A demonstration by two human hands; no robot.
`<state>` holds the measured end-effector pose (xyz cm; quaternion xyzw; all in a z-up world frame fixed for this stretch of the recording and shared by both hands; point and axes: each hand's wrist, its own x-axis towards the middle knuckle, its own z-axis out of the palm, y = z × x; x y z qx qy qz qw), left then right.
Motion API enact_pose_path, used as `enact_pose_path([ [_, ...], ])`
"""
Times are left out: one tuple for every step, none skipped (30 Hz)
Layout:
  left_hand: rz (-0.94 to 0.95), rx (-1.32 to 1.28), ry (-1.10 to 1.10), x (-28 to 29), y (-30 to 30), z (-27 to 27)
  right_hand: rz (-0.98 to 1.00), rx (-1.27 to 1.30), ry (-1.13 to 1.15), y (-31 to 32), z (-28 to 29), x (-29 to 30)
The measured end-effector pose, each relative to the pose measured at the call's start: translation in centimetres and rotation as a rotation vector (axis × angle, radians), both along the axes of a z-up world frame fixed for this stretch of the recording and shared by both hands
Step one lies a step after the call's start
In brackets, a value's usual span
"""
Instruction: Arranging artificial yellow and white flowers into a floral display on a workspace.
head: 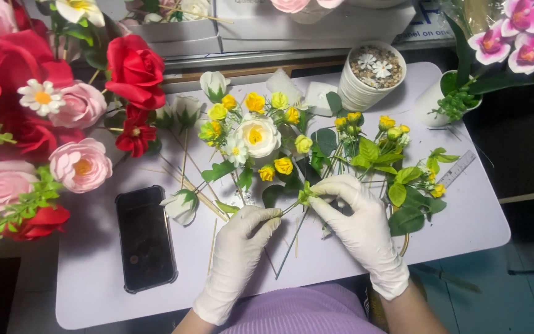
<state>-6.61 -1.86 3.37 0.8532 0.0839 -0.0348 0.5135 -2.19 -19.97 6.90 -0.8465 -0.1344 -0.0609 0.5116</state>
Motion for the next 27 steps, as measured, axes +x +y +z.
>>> enact_pose_path([
  [0.032,-0.115,-0.036,-0.1,0.3,-0.3,-0.077,0.015,0.141,0.3,0.3,-0.1],
  [0.065,-0.227,-0.075,-0.1,0.6,-0.5,-0.152,0.029,0.280,0.6,0.5,-0.1],
  [0.080,-0.225,-0.080,0.0,1.0,-0.6,-0.136,0.028,0.277,1.1,1.0,0.1],
  [0.101,-0.331,-0.012,-0.1,1.4,-0.7,-0.150,0.053,0.440,1.5,1.4,0.2],
  [0.123,-0.437,0.056,-0.2,1.7,-0.7,-0.164,0.075,0.603,1.9,1.9,0.2],
  [0.135,-0.437,0.050,-0.3,1.8,-1.0,-0.152,0.072,0.600,1.9,1.2,0.1],
  [0.151,-0.474,0.075,-0.4,1.9,-1.3,-0.048,0.041,0.563,2.0,0.5,0.1],
  [0.165,-0.512,0.102,-0.5,1.9,-1.6,0.053,0.010,0.526,1.9,-0.1,0.0],
  [0.174,-0.513,0.098,-0.1,1.9,-1.4,0.062,0.008,0.525,2.3,-0.2,0.0],
  [0.151,-0.473,0.096,0.0,1.8,-1.2,0.085,0.025,0.496,2.6,-0.2,-0.2],
  [0.129,-0.434,0.094,0.1,1.8,-1.0,0.108,0.042,0.468,2.9,-0.3,-0.5],
  [0.135,-0.434,0.094,0.2,1.7,-1.1,0.113,0.040,0.469,3.1,-0.5,-0.4],
  [0.151,-0.445,0.098,0.3,1.7,-1.3,0.114,0.061,0.424,3.3,-0.6,-0.4],
  [0.166,-0.455,0.107,0.4,1.6,-1.4,0.112,0.083,0.383,3.4,-0.8,-0.5],
  [0.170,-0.455,0.113,0.4,1.5,-1.6,0.114,0.083,0.389,3.7,-0.9,-0.5],
  [0.213,-0.529,0.075,0.4,1.3,-1.9,0.101,0.078,0.350,3.7,-1.0,-0.5],
  [0.255,-0.602,0.037,0.4,1.1,-2.2,0.087,0.074,0.310,3.8,-1.1,-0.5],
  [0.253,-0.603,0.041,0.4,1.1,-2.1,0.085,0.073,0.313,3.9,-1.3,-0.6],
  [0.251,-0.593,0.049,0.3,1.1,-2.1,0.097,0.079,0.292,3.9,-1.4,-0.6],
  [0.247,-0.583,0.057,0.4,1.1,-2.0,0.109,0.085,0.269,3.9,-1.4,-0.6],
  [0.244,-0.583,0.059,0.5,1.0,-1.9,0.105,0.085,0.271,3.9,-1.7,-0.6],
  [0.219,-0.560,0.035,0.4,0.8,-1.9,0.120,0.106,0.266,3.8,-2.0,-0.7],
  [0.195,-0.537,0.012,0.3,0.7,-1.8,0.134,0.128,0.261,3.8,-2.2,-0.7],
  [0.192,-0.540,0.018,0.2,0.8,-1.9,0.129,0.125,0.266,3.7,-2.1,-0.8],
  [0.185,-0.478,-0.018,0.2,1.0,-1.9,0.131,0.109,0.266,3.6,-2.0,-0.8],
  [0.176,-0.413,-0.055,0.2,1.2,-1.9,0.133,0.095,0.263,3.5,-1.9,-0.7],
  [0.172,-0.414,-0.052,0.1,1.2,-1.9,0.128,0.094,0.265,3.4,-1.9,-0.8],
])
